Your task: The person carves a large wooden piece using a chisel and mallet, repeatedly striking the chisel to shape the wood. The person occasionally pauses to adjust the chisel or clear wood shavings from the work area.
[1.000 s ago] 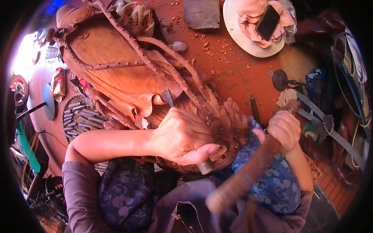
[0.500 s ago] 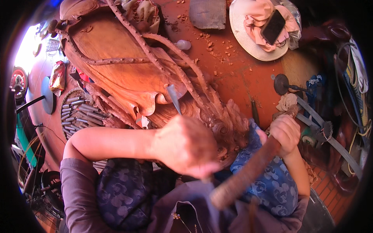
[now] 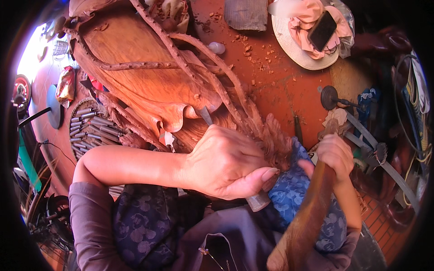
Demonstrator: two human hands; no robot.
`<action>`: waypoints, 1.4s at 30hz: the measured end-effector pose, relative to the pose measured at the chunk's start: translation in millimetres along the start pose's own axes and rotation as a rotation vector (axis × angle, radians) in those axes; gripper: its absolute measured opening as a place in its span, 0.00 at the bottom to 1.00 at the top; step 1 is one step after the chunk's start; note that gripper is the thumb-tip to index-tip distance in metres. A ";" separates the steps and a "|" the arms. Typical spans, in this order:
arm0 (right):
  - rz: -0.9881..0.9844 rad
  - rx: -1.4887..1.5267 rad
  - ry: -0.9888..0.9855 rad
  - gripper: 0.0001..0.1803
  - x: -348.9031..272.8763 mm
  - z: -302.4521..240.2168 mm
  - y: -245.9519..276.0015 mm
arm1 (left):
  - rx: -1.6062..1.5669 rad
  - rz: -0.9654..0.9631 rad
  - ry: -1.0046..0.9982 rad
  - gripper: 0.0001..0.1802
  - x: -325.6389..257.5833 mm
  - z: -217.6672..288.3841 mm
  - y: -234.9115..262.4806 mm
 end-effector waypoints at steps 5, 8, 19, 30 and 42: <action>-0.037 -0.058 0.026 0.23 -5.8 -1.3 0.2 | 0.017 -0.063 -0.044 0.17 -1.7 1.5 3.2; 0.014 -0.065 0.039 0.22 -4.7 -0.2 -2.0 | 0.049 -0.047 -0.050 0.17 -5.0 3.6 3.2; -0.086 -0.134 0.061 0.24 -6.6 0.5 1.0 | 0.066 -0.080 -0.058 0.21 -8.8 -4.5 -2.4; 0.038 -0.092 0.112 0.27 -13.8 5.1 -2.7 | 0.086 -0.105 -0.073 0.21 -10.1 -4.2 -0.8; -0.061 -0.079 0.133 0.23 -11.9 6.3 -15.0 | 0.182 -0.206 -0.080 0.14 -19.8 -13.5 -2.2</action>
Point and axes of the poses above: each hand's wrist, its own x-axis towards the middle knuckle, its own y-axis out of the back of the hand, z = x × y, the point moved 8 cm from there along x, towards the middle knuckle, and after that the axes turned 5 degrees about -x, right-handed, at the moved point
